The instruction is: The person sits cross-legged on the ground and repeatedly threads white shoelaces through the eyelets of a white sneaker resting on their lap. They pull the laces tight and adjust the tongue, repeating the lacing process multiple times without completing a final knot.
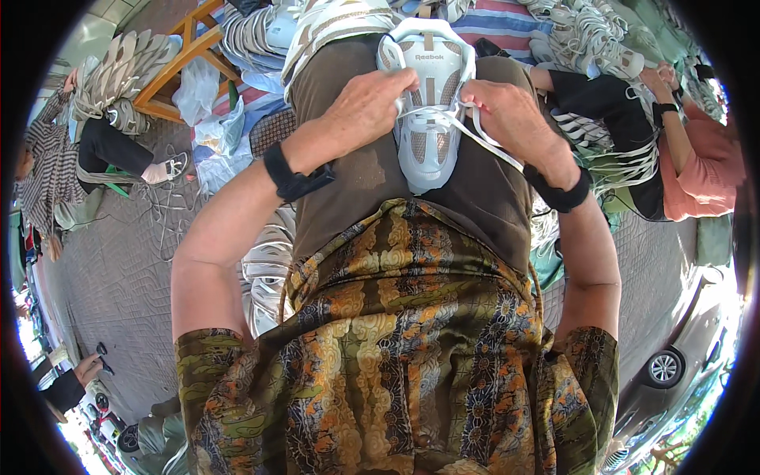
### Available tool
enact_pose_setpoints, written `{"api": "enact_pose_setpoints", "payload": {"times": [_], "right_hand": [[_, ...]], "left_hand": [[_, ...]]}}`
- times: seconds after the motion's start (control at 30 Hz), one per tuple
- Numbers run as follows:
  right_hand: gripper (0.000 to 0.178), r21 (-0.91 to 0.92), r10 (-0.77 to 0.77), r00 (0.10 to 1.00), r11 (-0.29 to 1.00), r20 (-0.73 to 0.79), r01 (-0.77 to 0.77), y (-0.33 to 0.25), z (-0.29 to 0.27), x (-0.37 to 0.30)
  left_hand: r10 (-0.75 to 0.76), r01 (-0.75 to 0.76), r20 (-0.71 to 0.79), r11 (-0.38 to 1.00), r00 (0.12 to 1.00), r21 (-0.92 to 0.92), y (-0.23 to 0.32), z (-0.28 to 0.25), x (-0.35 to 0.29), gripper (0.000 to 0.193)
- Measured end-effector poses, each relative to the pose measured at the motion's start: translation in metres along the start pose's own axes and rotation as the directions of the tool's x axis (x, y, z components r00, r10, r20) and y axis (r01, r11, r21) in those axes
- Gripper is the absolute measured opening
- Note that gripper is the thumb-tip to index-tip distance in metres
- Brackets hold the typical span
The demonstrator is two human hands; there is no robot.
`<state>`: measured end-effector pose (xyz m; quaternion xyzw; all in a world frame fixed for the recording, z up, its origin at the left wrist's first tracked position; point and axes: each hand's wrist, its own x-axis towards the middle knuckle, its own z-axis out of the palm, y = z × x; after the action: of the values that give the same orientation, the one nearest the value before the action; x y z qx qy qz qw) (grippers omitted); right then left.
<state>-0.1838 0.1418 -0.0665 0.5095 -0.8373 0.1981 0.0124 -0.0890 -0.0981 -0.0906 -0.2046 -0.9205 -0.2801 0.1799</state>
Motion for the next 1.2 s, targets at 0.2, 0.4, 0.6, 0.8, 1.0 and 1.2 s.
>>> {"api": "enact_pose_setpoints", "payload": {"times": [0.2, 0.4, 0.6, 0.8, 1.0, 1.2], "right_hand": [[0.012, -0.242, -0.197, 0.962, 0.959, -0.187, 0.149, -0.013, -0.041, 0.012], [0.018, -0.396, -0.495, 0.866, 0.782, 0.073, 0.481, -0.003, -0.014, 0.028], [0.015, -0.277, -0.514, 0.82, 0.774, 0.252, 0.57, 0.024, -0.007, 0.041], [0.008, -0.197, -0.382, 0.868, 0.869, 0.317, 0.455, 0.014, -0.013, 0.045], [0.009, -0.3, -0.248, 0.924, 0.894, 0.292, 0.334, -0.012, -0.007, 0.052], [0.009, -0.281, -0.023, 0.969, 0.955, 0.247, 0.094, -0.026, -0.007, 0.047]], "left_hand": [[0.215, -0.22, 0.046, 0.937, 0.975, 0.273, -0.003, -0.039, 0.008, 0.04], [0.37, -0.42, 0.215, 0.865, 0.904, 0.273, -0.009, -0.024, 0.042, 0.022], [0.453, -0.551, 0.362, 0.799, 0.815, 0.242, -0.023, -0.021, 0.05, 0.014], [0.375, -0.504, 0.412, 0.821, 0.83, 0.269, -0.022, -0.016, 0.049, 0.012], [0.103, -0.218, 0.32, 0.911, 0.942, 0.349, -0.013, 0.014, 0.05, 0.013], [0.072, -0.158, 0.258, 0.93, 0.963, 0.331, -0.008, 0.016, 0.048, 0.008]]}}
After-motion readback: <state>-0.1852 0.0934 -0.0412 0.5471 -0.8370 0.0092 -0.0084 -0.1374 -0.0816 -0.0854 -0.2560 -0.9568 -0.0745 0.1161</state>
